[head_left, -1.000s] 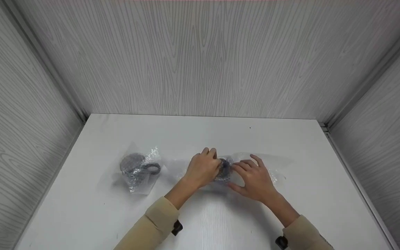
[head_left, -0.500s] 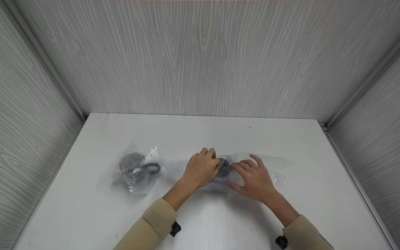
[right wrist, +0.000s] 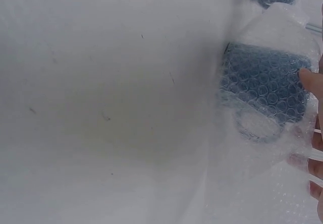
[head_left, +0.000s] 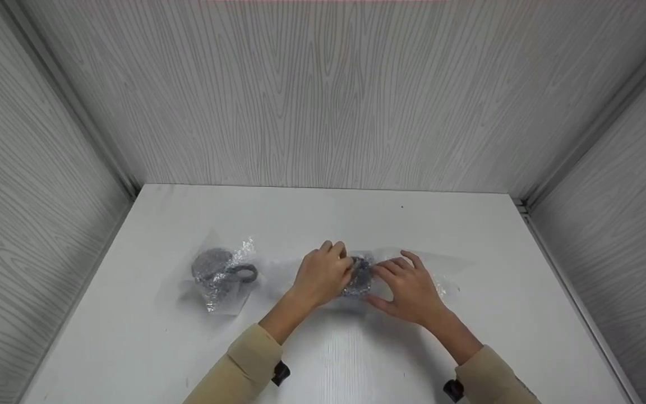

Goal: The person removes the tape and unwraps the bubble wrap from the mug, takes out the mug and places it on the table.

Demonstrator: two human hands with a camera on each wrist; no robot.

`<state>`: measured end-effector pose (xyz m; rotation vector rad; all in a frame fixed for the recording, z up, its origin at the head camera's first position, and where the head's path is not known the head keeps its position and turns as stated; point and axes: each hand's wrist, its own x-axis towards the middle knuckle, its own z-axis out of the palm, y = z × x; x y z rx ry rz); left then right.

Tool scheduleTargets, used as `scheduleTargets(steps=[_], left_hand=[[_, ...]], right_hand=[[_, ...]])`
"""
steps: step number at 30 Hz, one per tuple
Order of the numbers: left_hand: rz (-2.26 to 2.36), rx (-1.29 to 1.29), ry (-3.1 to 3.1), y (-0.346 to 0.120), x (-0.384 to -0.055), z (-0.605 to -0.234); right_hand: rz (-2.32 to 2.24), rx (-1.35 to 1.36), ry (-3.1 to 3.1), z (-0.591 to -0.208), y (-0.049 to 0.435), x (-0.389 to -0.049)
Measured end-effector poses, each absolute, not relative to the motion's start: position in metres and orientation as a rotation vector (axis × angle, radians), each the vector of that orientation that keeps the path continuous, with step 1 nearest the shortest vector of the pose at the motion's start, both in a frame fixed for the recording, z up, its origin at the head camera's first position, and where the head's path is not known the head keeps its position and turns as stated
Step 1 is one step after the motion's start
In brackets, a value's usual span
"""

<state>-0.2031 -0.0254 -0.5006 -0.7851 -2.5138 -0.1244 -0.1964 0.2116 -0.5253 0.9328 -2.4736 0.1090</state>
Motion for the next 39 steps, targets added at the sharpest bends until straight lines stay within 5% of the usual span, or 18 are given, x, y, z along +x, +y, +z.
scheduleTargets(steps=[39], left_hand=[[-0.309, -0.756, -2.446, -0.044, -0.188, -0.496]], right_hand=[[0.136, 0.984, -2.545, -0.518, 0.215, -0.198]])
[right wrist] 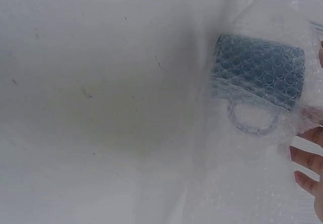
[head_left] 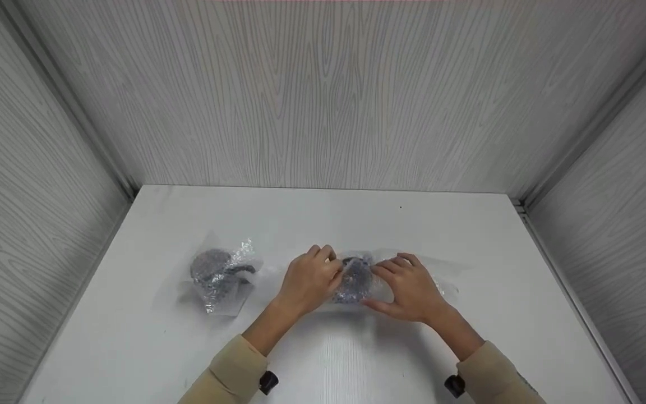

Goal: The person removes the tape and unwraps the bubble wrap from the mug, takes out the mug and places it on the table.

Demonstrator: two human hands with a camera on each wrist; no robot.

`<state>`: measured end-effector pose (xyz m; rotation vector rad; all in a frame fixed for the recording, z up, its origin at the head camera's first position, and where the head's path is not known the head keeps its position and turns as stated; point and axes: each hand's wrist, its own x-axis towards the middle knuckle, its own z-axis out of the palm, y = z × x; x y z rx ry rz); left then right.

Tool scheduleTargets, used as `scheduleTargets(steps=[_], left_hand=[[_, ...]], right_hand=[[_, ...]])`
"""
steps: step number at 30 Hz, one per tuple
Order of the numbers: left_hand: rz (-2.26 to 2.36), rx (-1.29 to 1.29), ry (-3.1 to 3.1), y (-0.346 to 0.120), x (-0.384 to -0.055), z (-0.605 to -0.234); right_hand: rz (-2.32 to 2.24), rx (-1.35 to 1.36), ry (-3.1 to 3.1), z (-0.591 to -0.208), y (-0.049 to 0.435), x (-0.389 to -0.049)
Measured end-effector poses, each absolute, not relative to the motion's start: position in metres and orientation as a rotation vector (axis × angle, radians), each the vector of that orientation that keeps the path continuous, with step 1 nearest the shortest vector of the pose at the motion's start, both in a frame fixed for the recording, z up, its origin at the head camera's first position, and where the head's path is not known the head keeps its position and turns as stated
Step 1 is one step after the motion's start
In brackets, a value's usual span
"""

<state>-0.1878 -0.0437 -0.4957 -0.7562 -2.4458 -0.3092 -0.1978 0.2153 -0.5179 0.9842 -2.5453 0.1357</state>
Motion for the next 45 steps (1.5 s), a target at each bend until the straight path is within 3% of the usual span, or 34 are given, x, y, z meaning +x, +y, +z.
scheduleTargets(steps=[45], left_hand=[[-0.271, -0.922, -2.394, -0.066, -0.145, -0.503]], right_hand=[[0.204, 1.088, -2.650, -0.504, 0.221, -0.204]])
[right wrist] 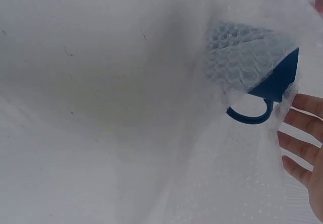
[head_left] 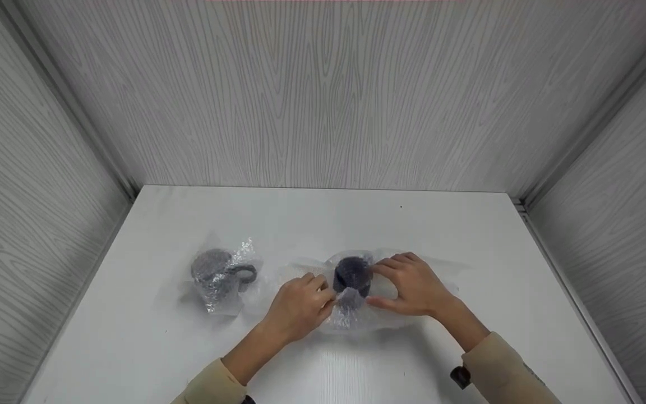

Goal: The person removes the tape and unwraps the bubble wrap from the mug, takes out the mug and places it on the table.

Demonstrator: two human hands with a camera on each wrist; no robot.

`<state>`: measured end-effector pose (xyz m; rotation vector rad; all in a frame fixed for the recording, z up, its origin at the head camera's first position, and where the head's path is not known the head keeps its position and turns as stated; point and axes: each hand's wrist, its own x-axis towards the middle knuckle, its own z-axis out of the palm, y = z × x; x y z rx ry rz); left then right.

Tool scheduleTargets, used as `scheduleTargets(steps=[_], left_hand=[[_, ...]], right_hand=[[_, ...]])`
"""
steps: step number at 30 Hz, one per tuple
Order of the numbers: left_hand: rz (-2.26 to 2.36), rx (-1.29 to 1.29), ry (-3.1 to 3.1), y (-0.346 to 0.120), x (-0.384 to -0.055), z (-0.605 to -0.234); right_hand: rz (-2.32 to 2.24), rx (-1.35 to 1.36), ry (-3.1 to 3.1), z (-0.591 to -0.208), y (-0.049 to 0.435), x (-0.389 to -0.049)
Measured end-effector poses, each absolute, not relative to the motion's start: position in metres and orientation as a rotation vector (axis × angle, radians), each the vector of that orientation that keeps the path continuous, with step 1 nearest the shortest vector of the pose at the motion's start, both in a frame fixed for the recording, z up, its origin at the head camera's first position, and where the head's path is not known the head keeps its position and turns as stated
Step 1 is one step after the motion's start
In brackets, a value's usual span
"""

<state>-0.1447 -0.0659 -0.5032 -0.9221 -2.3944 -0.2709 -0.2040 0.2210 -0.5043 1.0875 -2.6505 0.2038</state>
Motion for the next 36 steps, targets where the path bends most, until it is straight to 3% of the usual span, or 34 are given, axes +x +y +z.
scheduleTargets(steps=[36], left_hand=[[-0.443, -1.124, -2.490, -0.083, -0.105, -0.525]], right_hand=[[0.167, 1.104, -2.565, -0.505, 0.219, -0.206]])
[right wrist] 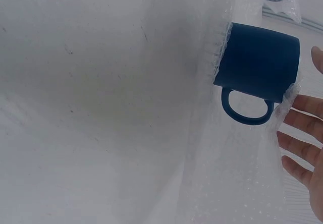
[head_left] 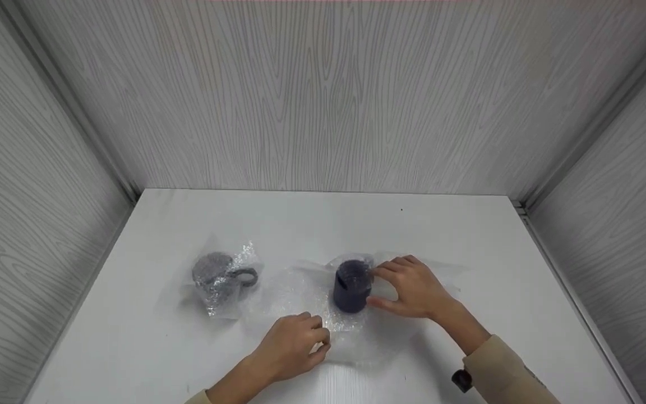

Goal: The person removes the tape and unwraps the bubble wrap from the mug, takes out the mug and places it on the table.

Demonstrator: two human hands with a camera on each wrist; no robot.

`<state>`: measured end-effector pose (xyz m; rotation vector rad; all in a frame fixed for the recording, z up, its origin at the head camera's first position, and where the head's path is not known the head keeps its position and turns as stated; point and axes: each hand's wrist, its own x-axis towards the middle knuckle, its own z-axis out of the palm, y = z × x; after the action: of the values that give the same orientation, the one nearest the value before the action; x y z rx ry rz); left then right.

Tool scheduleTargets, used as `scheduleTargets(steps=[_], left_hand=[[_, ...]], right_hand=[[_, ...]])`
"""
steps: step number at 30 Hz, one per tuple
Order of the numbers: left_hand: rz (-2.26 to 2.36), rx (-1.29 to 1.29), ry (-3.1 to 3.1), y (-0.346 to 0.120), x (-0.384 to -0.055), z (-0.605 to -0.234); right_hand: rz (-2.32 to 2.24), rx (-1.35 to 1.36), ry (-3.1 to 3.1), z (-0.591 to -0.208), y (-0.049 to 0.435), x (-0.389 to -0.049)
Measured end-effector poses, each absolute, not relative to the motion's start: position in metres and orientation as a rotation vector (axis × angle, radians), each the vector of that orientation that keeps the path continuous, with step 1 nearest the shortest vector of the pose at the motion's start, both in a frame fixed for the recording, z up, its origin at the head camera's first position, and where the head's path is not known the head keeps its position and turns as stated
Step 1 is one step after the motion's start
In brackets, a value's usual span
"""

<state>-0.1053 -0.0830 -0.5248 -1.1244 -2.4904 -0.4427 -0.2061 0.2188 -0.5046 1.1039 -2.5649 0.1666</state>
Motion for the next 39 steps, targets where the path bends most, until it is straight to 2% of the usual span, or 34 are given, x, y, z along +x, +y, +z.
scheduleTargets(steps=[10, 20, 39], left_hand=[[-0.472, -1.213, -2.537, -0.087, -0.101, -0.523], [-0.542, -1.174, -2.490, -0.097, -0.106, -0.509], [-0.463, -1.109, -2.491, -0.100, -0.142, -0.495]], right_hand=[[0.168, 1.102, -2.543, -0.505, 0.219, -0.206], [0.170, 1.116, -2.521, -0.507, 0.220, -0.206], [0.159, 1.107, -2.540, -0.508, 0.221, -0.205]])
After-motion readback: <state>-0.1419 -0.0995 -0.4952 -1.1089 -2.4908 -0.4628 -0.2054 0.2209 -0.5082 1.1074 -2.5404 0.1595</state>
